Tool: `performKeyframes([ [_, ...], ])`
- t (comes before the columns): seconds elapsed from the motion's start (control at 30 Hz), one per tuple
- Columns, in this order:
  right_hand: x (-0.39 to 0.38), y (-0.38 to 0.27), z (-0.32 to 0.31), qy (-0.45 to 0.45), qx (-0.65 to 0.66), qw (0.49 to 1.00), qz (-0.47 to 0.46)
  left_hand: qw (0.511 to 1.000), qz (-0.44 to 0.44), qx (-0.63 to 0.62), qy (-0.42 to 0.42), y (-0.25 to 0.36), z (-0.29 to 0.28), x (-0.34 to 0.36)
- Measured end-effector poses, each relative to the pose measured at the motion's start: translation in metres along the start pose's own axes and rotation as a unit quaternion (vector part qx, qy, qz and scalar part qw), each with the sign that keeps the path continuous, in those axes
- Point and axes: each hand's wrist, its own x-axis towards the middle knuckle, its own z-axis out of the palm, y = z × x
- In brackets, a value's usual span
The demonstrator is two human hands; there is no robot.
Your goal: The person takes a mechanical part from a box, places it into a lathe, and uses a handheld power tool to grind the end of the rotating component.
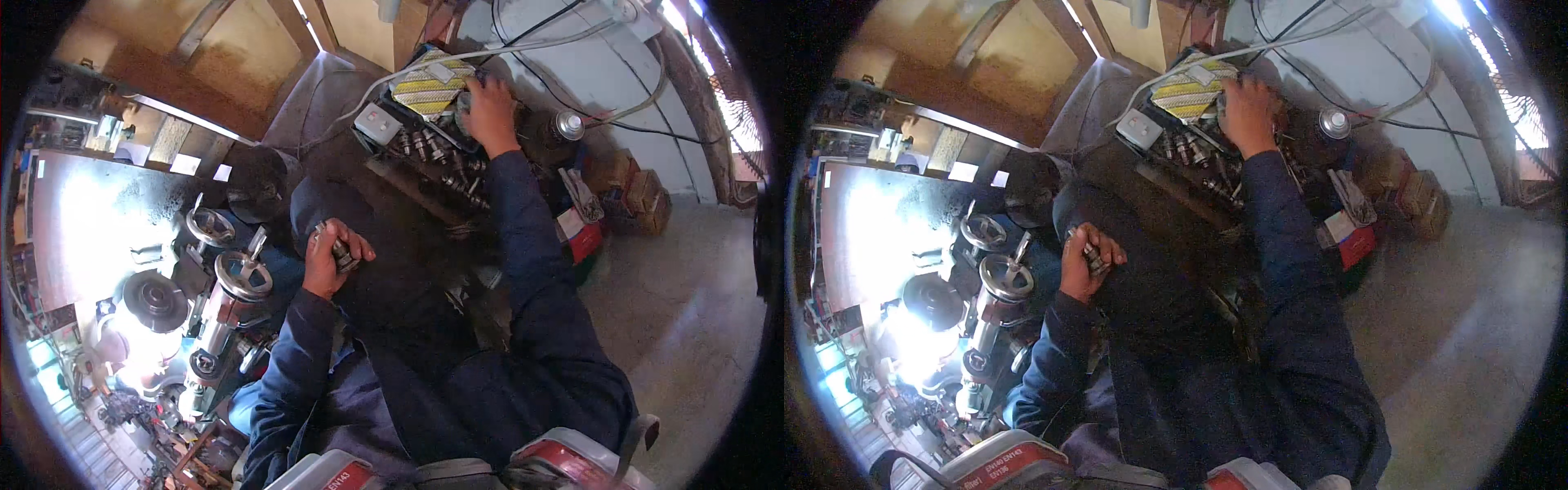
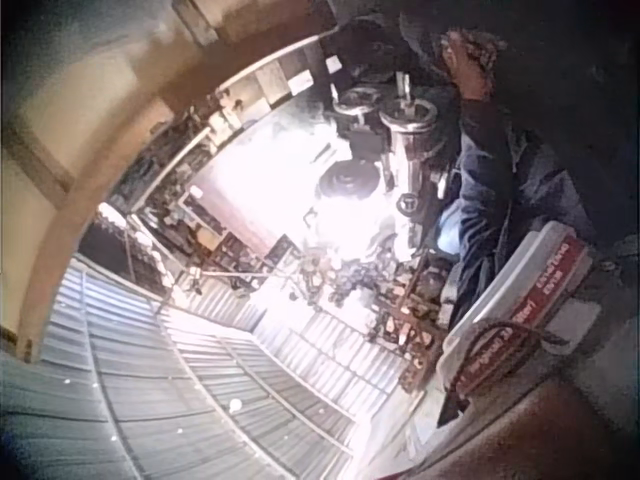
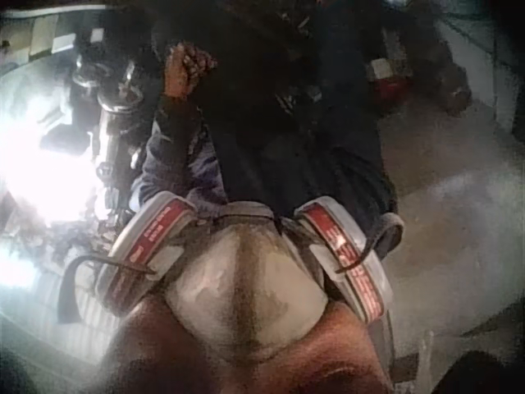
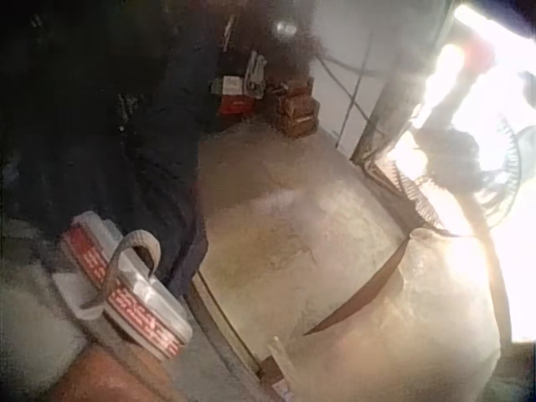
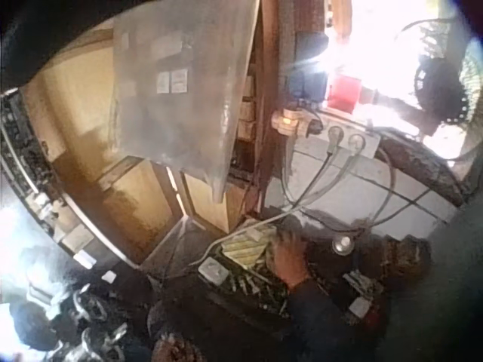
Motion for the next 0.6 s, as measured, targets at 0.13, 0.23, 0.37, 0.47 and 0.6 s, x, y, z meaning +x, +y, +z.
performKeyframes([
  [0.13, 0.014, -0.003, 0.037, -0.035, -0.081, 0.992, -0.091, 1.000, 0.002, -0.015, -0.019, -0.001, 0.002, 0.003],
  [0.23, 0.017, 0.001, 0.050, -0.030, -0.077, 0.990, -0.114, 1.000, 0.006, -0.004, -0.027, 0.001, 0.004, 0.004],
  [0.37, 0.011, 0.004, 0.063, -0.016, -0.008, 0.992, -0.128, 1.000, 0.004, -0.018, -0.018, -0.002, 0.000, 0.002],
  [0.47, 0.013, 0.005, 0.073, 0.032, -0.001, 0.992, -0.123, 0.999, 0.009, -0.011, -0.034, -0.003, 0.002, 0.003],
  [0.6, 0.034, 0.025, 0.060, -0.003, 0.182, 0.980, -0.079, 1.000, 0.007, -0.001, -0.022, -0.003, 0.002, 0.001],
])
